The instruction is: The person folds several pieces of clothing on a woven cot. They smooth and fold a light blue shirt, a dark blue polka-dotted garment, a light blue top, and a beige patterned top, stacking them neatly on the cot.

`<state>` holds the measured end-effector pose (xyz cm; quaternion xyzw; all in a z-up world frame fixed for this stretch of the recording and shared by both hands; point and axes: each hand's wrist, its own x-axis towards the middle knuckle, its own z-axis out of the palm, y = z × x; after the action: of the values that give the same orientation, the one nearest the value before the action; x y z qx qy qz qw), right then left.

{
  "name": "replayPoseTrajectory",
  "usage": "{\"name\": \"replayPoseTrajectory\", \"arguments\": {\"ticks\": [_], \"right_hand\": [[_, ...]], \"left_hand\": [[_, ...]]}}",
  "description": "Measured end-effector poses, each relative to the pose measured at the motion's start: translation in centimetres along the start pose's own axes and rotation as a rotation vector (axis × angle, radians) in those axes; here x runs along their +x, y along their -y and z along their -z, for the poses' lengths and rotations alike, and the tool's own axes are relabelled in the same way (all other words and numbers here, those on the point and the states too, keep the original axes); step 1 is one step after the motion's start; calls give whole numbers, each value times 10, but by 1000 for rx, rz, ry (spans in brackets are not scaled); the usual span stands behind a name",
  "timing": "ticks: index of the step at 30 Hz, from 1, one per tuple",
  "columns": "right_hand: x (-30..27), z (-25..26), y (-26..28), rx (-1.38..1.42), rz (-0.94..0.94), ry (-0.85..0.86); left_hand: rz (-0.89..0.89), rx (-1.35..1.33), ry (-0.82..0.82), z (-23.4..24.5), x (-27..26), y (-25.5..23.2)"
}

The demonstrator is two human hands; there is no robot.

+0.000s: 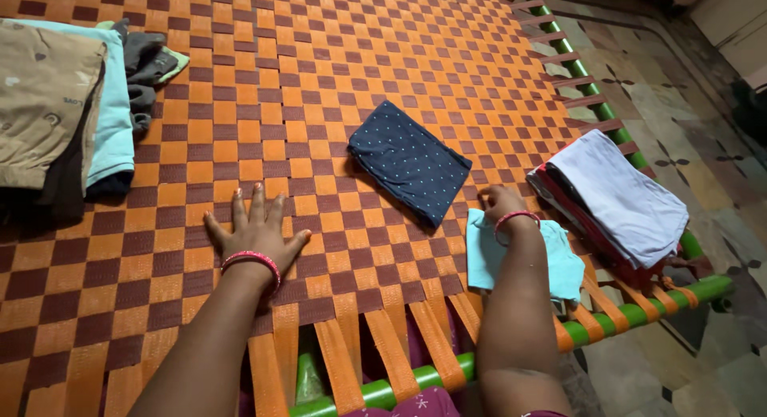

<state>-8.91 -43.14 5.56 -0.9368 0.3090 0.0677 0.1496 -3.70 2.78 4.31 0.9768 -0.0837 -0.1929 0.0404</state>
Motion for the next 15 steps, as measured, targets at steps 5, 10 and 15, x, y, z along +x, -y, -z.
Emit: {"name": "replayPoseTrajectory", "arguments": {"ticks": [5,10,15], "right_hand": [[-10,-3,11,-14,7,77],[-19,5,11,-193,76,109],[-27,13,22,-170,88,193]], "left_hand": [[-1,6,-9,-3,1,0],[1,16,-9,-4,3,1],[-8,10,-30,-1,-1,1]]}}
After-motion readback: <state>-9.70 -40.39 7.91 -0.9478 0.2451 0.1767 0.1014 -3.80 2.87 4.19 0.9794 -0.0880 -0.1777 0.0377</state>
